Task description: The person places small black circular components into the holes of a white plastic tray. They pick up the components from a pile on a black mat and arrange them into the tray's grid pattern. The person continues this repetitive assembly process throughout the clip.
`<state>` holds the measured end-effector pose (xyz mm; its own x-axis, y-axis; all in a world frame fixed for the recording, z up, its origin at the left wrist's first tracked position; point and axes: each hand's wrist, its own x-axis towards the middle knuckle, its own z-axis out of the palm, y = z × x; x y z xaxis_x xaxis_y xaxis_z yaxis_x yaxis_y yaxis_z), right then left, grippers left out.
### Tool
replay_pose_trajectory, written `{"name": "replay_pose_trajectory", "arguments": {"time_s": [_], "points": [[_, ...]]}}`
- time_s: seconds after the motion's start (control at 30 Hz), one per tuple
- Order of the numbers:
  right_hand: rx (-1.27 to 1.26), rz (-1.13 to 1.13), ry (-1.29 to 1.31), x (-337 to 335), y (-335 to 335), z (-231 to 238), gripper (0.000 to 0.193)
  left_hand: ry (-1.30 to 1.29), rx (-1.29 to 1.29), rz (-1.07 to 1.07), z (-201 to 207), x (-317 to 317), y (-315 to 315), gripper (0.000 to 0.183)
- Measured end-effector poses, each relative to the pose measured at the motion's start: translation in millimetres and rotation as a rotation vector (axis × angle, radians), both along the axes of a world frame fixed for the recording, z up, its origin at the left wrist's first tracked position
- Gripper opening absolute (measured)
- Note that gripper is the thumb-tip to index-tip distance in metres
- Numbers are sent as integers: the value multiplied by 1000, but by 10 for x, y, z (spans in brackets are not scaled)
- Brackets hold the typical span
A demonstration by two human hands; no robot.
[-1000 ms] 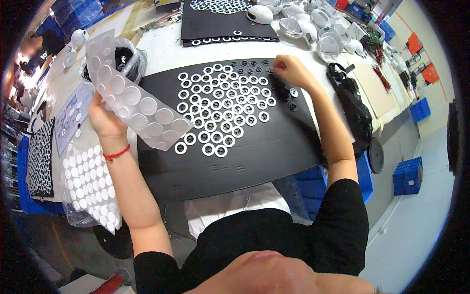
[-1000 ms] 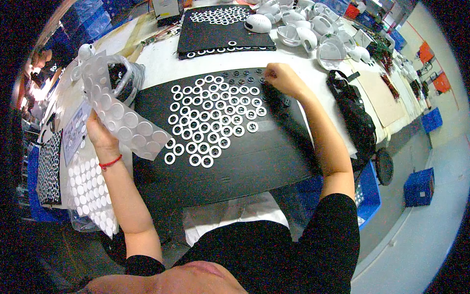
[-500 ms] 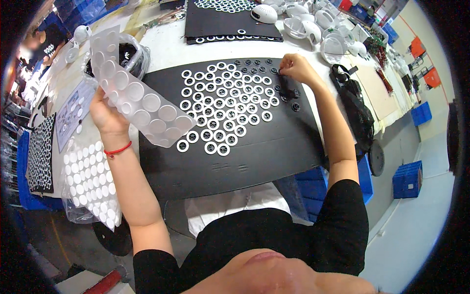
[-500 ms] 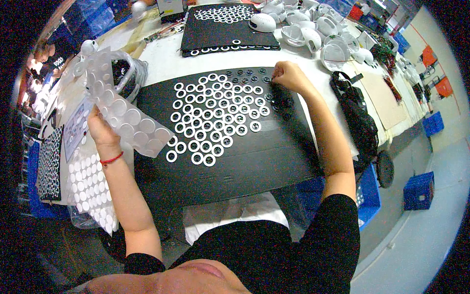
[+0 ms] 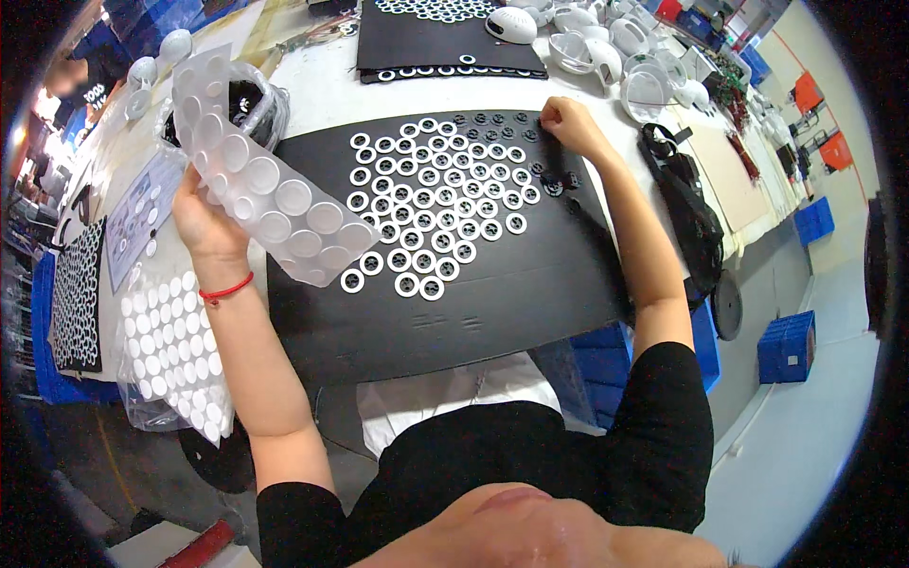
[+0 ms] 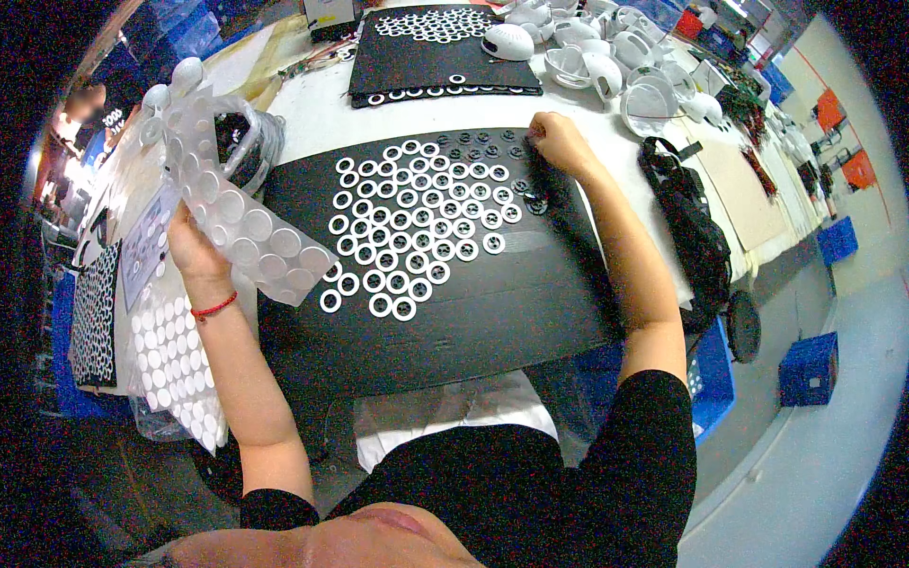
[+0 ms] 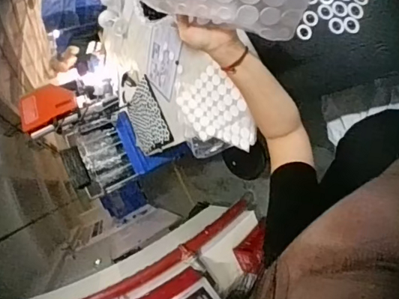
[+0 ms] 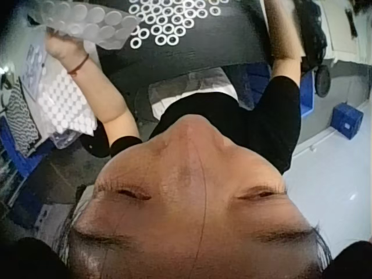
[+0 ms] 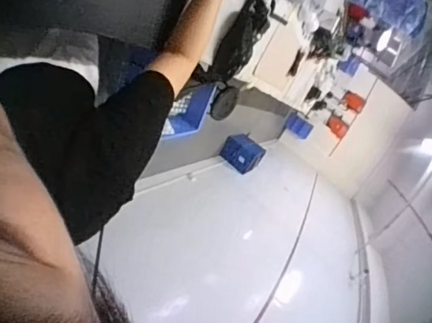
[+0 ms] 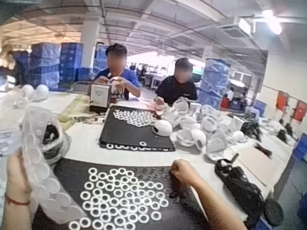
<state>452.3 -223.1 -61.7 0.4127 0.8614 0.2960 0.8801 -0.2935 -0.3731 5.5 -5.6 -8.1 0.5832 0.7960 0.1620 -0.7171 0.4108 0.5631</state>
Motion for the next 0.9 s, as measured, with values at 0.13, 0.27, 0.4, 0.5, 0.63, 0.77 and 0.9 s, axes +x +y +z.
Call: {"name": "replay_pose_trajectory", "arguments": {"time_s": [0.13, 0.27, 0.4, 0.5, 0.63, 0.77, 0.9], "points": [[56, -22, 61, -22, 37, 12, 12, 32, -8, 39, 7, 2, -6, 30], [41, -57, 10, -156, -108, 143, 16, 20, -6, 42, 25, 0, -36, 30], [-265, 96, 284, -476, -330, 398, 29, -34, 62, -90, -36, -44, 13, 31], [-299, 131, 332, -634, -342, 412, 29, -29, 50, -83, -11, -28, -20, 31], [-307, 54, 299, -547, -278, 366, 27, 38, 9, 17, -35, -27, 37, 32], [-292, -20, 309, -323, -259, 311, 22, 14, -28, -8, -62, -50, 91, 32], [-340, -98, 296, -169, -185, 297, 20, -47, -3, -85, -73, -56, 96, 32]]}}
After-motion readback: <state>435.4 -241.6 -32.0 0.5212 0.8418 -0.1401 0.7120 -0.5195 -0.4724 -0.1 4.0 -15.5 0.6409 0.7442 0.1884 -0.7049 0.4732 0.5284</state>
